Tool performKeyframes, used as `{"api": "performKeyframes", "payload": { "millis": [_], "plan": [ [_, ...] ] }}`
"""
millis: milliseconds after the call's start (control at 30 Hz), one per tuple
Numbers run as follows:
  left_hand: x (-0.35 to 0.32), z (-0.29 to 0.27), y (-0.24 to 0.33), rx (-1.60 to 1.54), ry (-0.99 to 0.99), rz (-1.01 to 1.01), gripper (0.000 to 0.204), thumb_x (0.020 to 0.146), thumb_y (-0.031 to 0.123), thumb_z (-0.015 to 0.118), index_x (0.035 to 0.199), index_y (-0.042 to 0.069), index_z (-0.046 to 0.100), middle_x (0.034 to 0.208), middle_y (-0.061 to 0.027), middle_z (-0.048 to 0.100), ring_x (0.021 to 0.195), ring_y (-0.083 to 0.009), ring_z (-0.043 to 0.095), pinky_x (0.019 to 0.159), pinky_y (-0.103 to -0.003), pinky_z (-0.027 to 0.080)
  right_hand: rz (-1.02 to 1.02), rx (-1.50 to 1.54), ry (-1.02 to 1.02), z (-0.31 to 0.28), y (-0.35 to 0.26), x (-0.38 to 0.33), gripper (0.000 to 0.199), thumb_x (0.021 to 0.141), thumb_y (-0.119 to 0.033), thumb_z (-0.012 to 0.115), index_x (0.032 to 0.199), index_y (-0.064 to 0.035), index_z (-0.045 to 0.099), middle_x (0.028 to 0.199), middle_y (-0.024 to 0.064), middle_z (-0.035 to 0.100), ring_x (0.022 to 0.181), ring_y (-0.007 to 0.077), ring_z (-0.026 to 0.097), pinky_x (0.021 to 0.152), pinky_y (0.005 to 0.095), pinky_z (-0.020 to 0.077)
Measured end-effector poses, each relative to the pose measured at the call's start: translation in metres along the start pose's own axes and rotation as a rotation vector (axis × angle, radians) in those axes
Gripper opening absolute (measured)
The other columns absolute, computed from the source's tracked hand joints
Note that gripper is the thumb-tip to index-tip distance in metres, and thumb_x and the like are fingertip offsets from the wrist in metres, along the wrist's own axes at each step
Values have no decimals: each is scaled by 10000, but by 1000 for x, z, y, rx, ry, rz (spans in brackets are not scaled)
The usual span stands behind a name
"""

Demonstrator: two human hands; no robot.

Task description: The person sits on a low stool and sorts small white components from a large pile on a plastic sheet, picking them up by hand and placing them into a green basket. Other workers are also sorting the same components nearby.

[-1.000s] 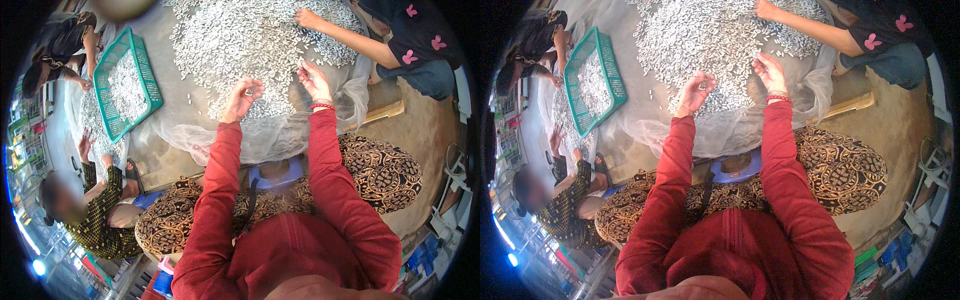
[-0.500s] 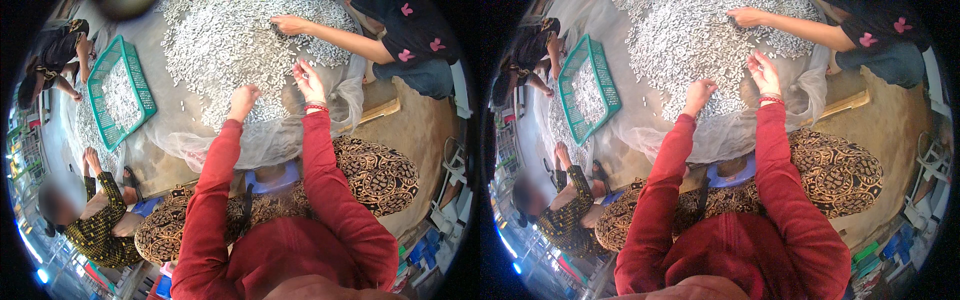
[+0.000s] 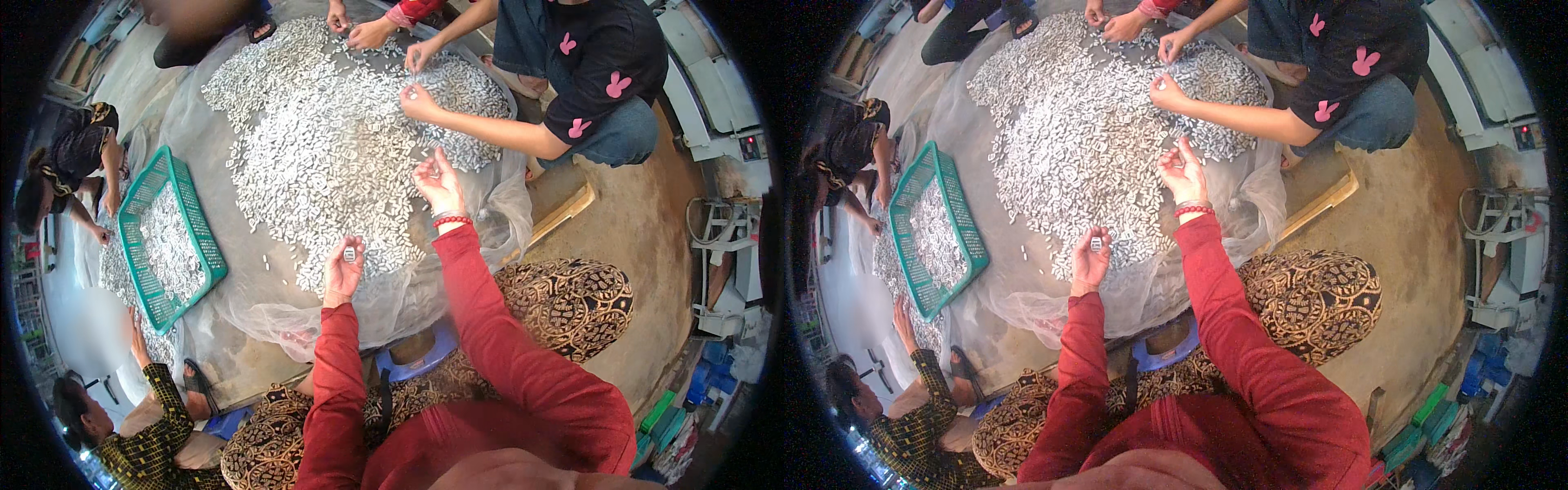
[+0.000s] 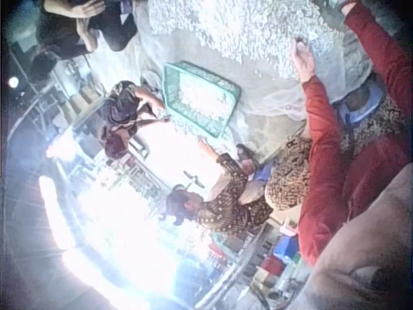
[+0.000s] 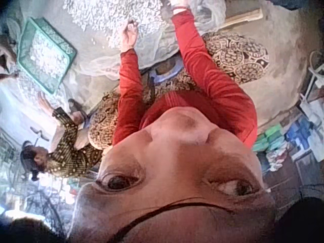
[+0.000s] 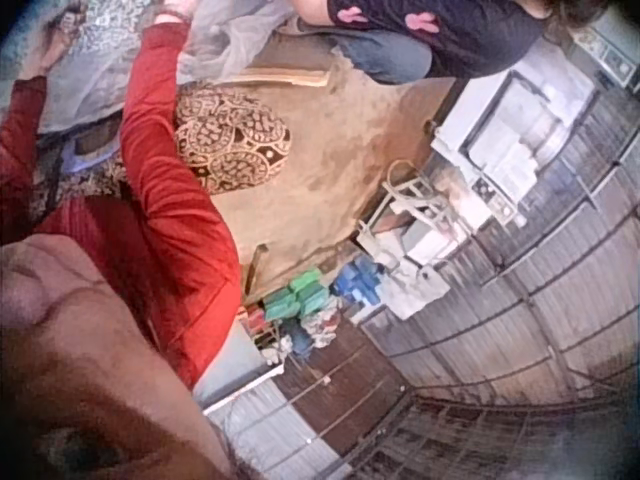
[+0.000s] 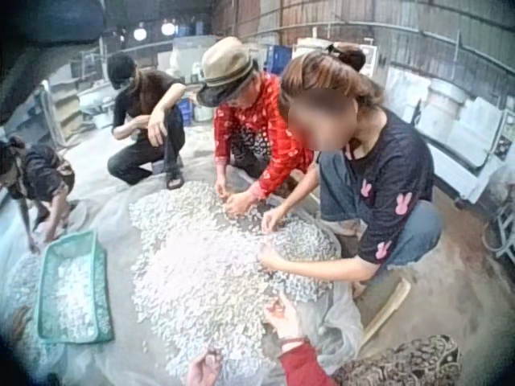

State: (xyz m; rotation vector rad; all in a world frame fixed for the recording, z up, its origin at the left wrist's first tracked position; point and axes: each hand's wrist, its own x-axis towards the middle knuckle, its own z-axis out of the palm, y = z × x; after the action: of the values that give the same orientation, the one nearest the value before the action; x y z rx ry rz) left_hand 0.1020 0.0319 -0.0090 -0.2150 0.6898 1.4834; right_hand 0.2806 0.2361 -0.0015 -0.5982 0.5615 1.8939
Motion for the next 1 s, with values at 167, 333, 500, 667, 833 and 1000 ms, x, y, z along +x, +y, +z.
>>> {"api": "performKeyframes", "payload": {
  "millis": [167,333,500,667,833,1000],
  "plan": [
    [-6,8,22,422,-13,112,245,824,200,566,1011,43,571,953,-38,560,823,-127,502,622,-248,409,-6,-92,-99,-8,-9,5,197,781,-62,633,923,11,518,792,112,532,737,225,536,672,339,478],
    [15,-3,26,1447,103,337,247,766,240,640,972,105,611,630,55,515,515,-95,442,481,-263,365,-24,-181,-311,-30,-25,0,110,761,42,558,852,92,521,924,208,542,917,331,541,792,393,498],
    [40,-13,-16,2254,-96,662,302,702,260,681,974,149,611,618,-125,576,616,-313,592,589,-406,467,-179,-538,-163,-33,-23,-16,114,766,13,584,866,56,552,822,160,563,797,280,561,773,383,500],
    [55,5,-15,2298,14,426,244,733,258,642,903,89,595,776,-169,604,754,-325,607,627,-425,475,-174,-1009,-282,-28,-17,-24,135,797,-131,616,855,-15,579,732,43,554,621,117,518,527,242,431],
    [21,10,38,1160,40,145,133,782,149,561,872,53,561,734,-36,528,605,-177,512,499,-276,401,-264,-1912,-201,-64,33,-3,281,701,-261,700,868,-40,653,723,42,621,661,150,572,607,291,457],
    [-17,12,58,614,-149,135,190,776,103,535,949,28,556,819,-15,502,650,-78,447,512,-209,360,-470,-2451,-41,-99,65,-7,215,687,-241,682,846,-99,656,826,127,645,801,293,615,700,390,472]
  ]
}}
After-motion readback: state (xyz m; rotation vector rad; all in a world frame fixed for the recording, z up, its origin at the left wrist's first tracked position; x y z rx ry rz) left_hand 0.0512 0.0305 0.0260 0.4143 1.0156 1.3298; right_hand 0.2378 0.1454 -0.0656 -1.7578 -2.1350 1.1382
